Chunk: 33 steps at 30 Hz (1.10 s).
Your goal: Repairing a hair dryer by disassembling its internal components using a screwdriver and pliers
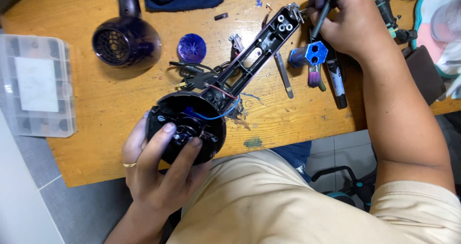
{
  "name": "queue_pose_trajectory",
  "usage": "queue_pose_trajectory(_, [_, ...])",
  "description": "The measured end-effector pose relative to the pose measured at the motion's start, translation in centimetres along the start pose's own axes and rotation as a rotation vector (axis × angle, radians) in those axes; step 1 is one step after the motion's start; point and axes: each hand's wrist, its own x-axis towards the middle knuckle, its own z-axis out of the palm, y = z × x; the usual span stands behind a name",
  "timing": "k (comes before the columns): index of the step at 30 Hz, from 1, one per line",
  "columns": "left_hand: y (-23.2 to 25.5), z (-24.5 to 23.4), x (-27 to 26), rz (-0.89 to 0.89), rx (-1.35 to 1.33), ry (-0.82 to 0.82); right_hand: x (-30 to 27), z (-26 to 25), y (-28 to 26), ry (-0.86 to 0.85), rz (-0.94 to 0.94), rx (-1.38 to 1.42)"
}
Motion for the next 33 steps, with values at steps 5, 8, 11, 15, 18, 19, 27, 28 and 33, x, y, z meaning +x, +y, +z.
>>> queue_pose_trajectory(5, [0.8, -0.7, 2.5, 0.052, 0.013, -0.035, -0.6, -1.7, -0.6, 0.064, 0.071, 0.185])
queue_pose_trajectory(8, [0.7, -0.6, 2.3, 0.062, 0.039, -0.048, -1.7, -2.6, -1.7, 0.18, 0.075, 0.332])
queue_pose_trajectory(11, [0.5, -0.4, 2.0, 0.045, 0.047, -0.062, -2.8, -3.7, -4.6, 0.29, 0.064, 0.446])
queue_pose_trajectory(15, [0.5, 0.0, 1.7, 0.032, 0.014, -0.038, -4.3, -4.5, -10.1, 0.384, -0.049, 0.473])
queue_pose_trajectory(18, [0.5, 0.2, 1.8, 0.027, 0.034, -0.028, -4.3, -4.6, -15.0, 0.395, -0.082, 0.451])
queue_pose_trajectory(19, [0.5, 0.2, 1.9, 0.02, 0.039, -0.029, -4.1, -4.5, -15.9, 0.39, -0.085, 0.456])
queue_pose_trajectory(27, [0.3, 0.6, 2.0, 0.029, 0.083, 0.037, -2.9, -3.5, -21.3, 0.311, -0.222, 0.561])
queue_pose_trajectory(28, [0.7, 0.2, 1.8, 0.028, 0.083, 0.04, -2.8, -3.3, -22.1, 0.31, -0.224, 0.559])
queue_pose_trajectory(33, [2.9, -2.3, 4.1, 0.049, -0.102, 0.23, -2.5, -2.3, -25.0, 0.266, -0.214, 0.894])
